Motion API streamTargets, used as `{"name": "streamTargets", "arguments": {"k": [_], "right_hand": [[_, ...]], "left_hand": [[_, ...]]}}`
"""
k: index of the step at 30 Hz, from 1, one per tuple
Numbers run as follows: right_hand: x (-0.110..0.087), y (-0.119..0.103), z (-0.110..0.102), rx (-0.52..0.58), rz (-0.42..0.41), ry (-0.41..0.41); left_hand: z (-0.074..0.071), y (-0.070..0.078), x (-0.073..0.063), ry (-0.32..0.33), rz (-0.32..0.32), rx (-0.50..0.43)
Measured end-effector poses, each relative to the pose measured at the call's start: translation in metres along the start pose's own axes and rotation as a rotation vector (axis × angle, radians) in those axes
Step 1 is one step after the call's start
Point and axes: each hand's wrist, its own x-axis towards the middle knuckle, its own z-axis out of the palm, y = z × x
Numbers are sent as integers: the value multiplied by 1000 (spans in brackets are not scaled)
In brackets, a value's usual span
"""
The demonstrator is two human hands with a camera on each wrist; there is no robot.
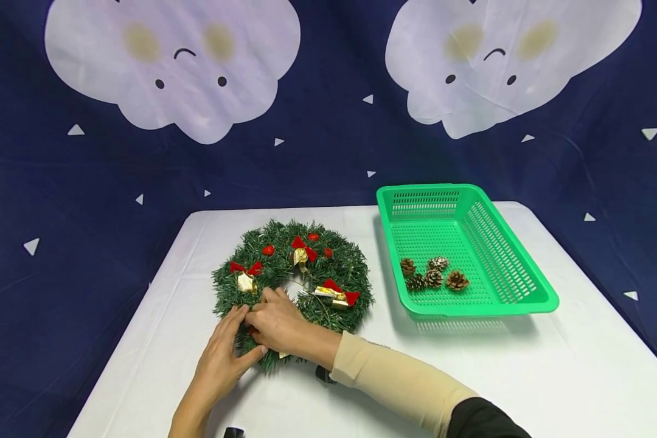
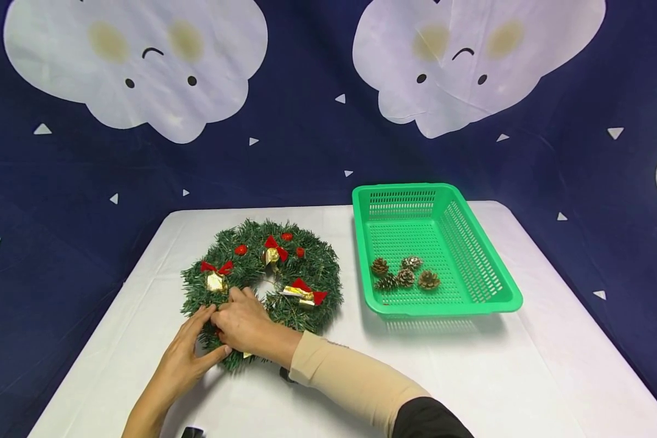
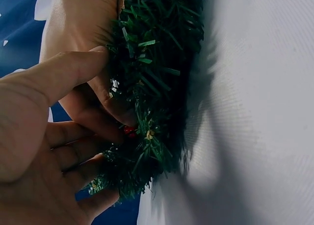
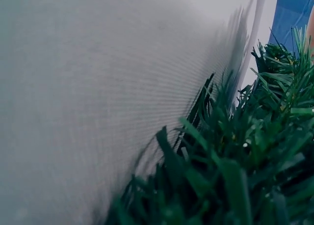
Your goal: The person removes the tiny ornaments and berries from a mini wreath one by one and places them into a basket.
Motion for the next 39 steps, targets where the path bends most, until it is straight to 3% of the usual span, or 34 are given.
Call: {"name": "streamTargets", "arguments": {"k": [10, 20, 24, 29, 34, 39], "right_hand": [[-3, 6, -1, 225, 20, 67], [-9, 13, -13, 429, 105, 112], [-15, 19, -20, 472, 124, 150], [-24, 31, -34, 509, 140, 224], [-32, 44, -51, 568, 113, 336], [-42, 59, -68, 621, 147, 414]], "left_hand": [[-2, 5, 2, 0, 5, -10], [-1, 6, 6, 78, 90, -15], [-1, 8, 6, 53, 49, -28], [-1, 11, 7, 9, -16, -42], [2, 11, 9, 38, 22, -36], [5, 11, 12, 24, 21, -19]]}}
